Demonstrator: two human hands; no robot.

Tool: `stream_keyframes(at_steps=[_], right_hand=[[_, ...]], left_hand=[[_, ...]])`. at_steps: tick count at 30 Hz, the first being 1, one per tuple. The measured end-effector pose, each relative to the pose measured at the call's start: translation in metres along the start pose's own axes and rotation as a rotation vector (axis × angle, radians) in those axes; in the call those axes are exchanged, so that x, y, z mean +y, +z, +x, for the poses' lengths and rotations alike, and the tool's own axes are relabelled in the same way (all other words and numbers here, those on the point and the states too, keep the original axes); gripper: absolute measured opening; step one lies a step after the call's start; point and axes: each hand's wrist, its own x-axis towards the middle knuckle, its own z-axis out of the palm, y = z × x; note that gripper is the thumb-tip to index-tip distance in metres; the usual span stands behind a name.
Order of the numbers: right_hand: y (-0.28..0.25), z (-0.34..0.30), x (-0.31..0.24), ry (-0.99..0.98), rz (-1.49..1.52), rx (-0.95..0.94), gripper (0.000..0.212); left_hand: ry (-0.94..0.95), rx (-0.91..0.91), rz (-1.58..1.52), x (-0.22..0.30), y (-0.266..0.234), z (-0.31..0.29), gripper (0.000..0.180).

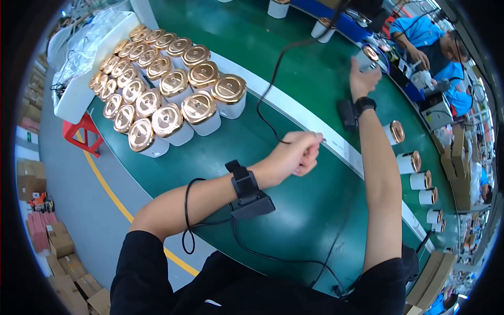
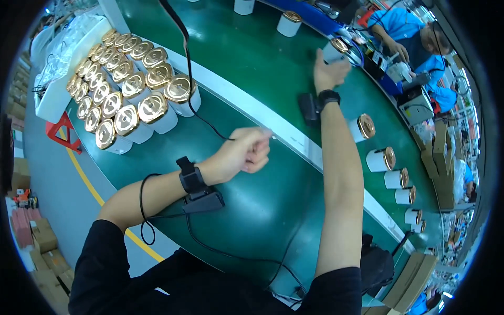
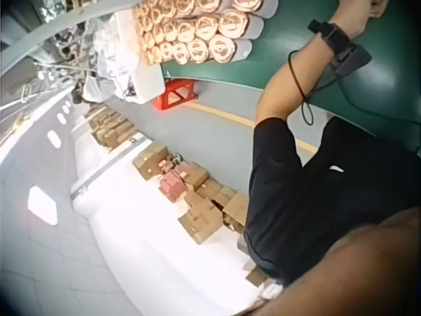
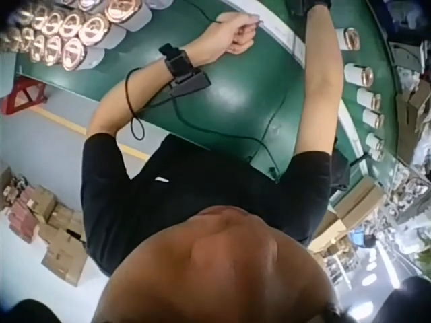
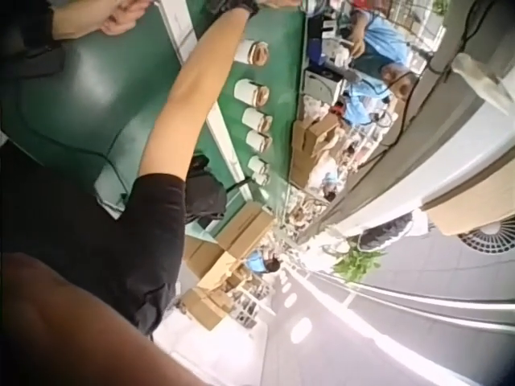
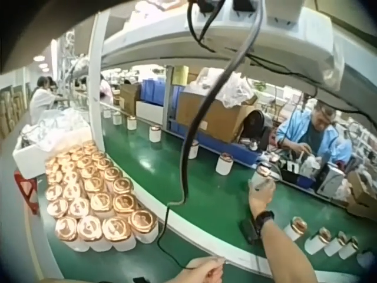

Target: The person picks up a white and gold electronic device from the conveyor belt, inserts a cable into its port, and places it back onto the belt. This process is repeated for several devices, occasionally moving a device aside to reach another.

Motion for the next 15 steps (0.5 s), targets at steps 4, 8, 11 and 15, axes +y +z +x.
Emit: stream_keyframes(at_steps=[4,8,11,15], right_hand=[[0.02,0.024,0.011,0.126,0.07,-0.006,0.089],[-0.008,0.01,0.005,0.171,0.285,-0.241,0.073],[-0.047,-0.019,-0.013,0.217,0.676,-0.409,0.06],[-0.12,-0.111,-0.037,0.233,1.031,-0.638,0.037]], left_hand=[[0.014,-0.014,0.05,0.002,0.005,-0.007,0.039],[-0.043,0.01,0.027,0.001,0.002,-0.012,0.039],[-0.019,0.008,-0.06,0.001,0.001,-0.008,0.038],[-0.018,0.001,-0.131,-0.003,-0.008,-0.004,0.036]])
